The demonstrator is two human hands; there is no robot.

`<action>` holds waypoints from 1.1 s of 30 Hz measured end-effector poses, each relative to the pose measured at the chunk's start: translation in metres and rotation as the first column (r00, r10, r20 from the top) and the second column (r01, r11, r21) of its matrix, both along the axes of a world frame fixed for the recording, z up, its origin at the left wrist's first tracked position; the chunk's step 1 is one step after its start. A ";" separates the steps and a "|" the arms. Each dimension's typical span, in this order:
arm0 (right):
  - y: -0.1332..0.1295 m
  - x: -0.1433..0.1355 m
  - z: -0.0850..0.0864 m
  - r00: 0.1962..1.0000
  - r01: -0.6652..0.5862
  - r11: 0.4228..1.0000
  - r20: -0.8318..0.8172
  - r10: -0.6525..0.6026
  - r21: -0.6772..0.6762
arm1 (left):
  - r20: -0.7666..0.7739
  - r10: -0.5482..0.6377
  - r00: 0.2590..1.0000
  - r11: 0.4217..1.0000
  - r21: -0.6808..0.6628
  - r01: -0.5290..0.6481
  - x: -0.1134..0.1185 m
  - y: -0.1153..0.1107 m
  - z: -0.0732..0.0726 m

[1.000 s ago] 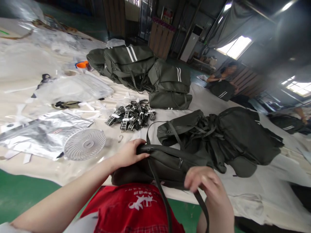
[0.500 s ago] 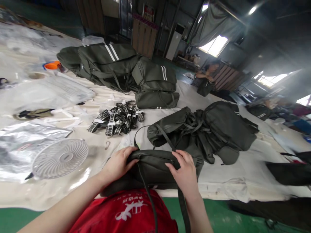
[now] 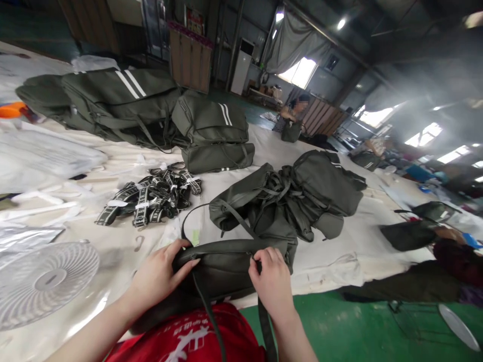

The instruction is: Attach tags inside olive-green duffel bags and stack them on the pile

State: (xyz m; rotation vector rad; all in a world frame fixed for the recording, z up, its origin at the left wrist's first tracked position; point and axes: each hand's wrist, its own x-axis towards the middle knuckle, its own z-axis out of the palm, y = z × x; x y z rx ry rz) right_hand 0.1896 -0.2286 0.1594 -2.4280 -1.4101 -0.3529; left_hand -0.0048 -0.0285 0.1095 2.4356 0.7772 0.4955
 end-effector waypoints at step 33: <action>-0.038 0.045 0.004 0.889 -0.015 0.965 -0.438 0.132 0.261 | -0.094 -0.236 0.967 0.961 0.127 0.246 -0.005 -0.013 0.015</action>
